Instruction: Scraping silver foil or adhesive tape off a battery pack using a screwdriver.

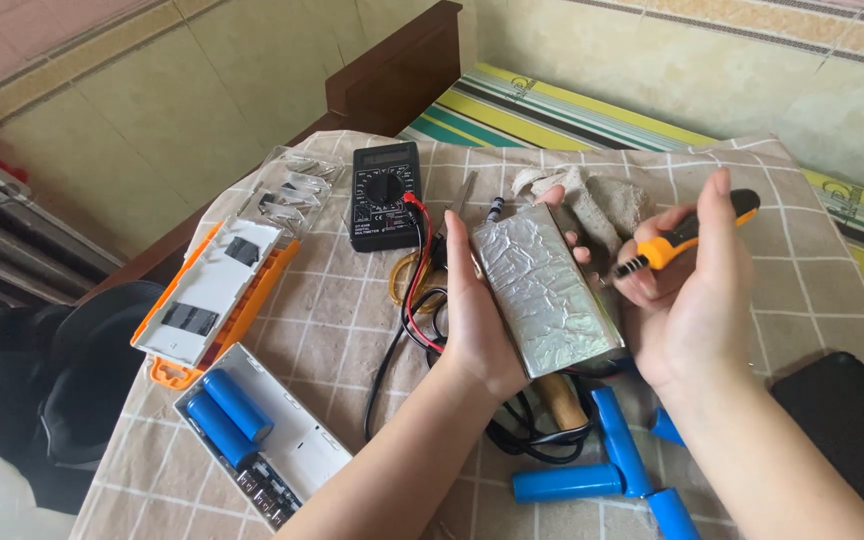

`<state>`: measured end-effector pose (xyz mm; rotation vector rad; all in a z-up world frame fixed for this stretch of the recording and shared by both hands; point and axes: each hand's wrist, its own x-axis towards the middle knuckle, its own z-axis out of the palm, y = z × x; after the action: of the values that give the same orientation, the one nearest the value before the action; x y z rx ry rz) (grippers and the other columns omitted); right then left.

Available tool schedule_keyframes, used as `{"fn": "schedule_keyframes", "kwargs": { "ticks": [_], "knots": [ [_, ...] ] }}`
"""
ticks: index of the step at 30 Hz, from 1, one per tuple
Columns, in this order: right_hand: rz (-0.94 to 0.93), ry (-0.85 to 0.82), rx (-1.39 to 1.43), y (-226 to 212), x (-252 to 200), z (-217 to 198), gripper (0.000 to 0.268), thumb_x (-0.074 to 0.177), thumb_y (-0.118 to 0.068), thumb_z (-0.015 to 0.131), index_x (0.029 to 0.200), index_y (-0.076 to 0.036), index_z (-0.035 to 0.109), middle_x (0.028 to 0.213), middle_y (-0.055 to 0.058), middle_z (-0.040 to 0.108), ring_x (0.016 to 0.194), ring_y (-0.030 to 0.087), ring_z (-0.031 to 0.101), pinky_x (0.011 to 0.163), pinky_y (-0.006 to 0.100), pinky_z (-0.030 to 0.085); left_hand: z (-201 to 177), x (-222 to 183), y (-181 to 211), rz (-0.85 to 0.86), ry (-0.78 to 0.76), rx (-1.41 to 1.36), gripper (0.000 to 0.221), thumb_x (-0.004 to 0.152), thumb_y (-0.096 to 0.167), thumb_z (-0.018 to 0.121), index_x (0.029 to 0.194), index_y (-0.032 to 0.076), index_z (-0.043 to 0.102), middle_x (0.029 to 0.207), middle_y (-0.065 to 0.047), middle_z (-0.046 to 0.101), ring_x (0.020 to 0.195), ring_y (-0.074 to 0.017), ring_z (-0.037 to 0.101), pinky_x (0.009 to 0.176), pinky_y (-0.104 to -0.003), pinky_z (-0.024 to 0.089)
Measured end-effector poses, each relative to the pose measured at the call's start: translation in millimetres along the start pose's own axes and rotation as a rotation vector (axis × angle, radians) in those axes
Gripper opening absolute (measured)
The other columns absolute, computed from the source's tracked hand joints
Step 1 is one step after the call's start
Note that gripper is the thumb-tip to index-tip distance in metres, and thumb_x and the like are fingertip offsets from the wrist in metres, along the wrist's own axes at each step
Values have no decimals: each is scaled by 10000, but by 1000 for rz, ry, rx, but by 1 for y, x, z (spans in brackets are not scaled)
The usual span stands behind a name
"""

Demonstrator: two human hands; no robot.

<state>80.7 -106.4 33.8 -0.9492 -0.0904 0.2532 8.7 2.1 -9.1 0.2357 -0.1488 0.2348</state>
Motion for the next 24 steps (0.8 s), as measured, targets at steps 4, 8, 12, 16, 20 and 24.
{"fn": "schedule_keyframes", "kwargs": {
  "ticks": [4, 8, 12, 16, 20, 24],
  "knots": [
    [-32, 17, -138, 0, 0, 1, 436, 921, -559, 612, 780, -168, 480, 612, -24, 461, 423, 71, 418, 354, 220, 156, 8, -2, 0, -6, 34, 49, 836, 1009, 808, 384, 1409, 106, 599, 962, -114, 689, 887, -233, 699, 865, -371, 566],
    [-45, -19, -190, -1, -8, 4, 490, 835, -537, 747, 682, -131, 521, 589, -64, 503, 346, 31, 380, 331, 201, 201, 7, -2, 1, -15, 23, 66, 843, 998, 804, 395, 1436, 110, 586, 969, -118, 705, 889, -220, 719, 847, -369, 588],
    [-50, -45, -179, -1, -7, 4, 432, 827, -366, 821, 696, -198, 445, 601, -31, 445, 337, 69, 370, 304, 205, 184, 9, -3, 3, -24, 20, 110, 848, 1001, 795, 381, 1461, 108, 573, 957, -129, 721, 899, -219, 716, 864, -390, 569],
    [-61, -21, -164, 1, -4, 3, 451, 840, -289, 834, 701, -210, 412, 517, -33, 373, 313, 77, 366, 273, 215, 175, 12, -4, 3, -40, 34, 111, 840, 1002, 812, 357, 1450, 137, 580, 944, -137, 714, 879, -244, 712, 842, -413, 577],
    [-49, -28, -151, -1, -3, 4, 411, 861, -284, 821, 716, -210, 444, 561, -41, 383, 335, 70, 363, 282, 208, 189, 11, -3, 2, -47, 48, 110, 851, 990, 814, 365, 1464, 137, 566, 945, -123, 705, 886, -229, 707, 848, -407, 573],
    [-30, 19, -157, 1, 0, 2, 390, 849, -288, 826, 765, -165, 466, 616, 6, 463, 338, 90, 347, 287, 220, 208, 11, -4, 2, -46, 46, 133, 866, 967, 840, 355, 1470, 167, 565, 951, -124, 702, 893, -236, 703, 847, -404, 566]
  ]
}}
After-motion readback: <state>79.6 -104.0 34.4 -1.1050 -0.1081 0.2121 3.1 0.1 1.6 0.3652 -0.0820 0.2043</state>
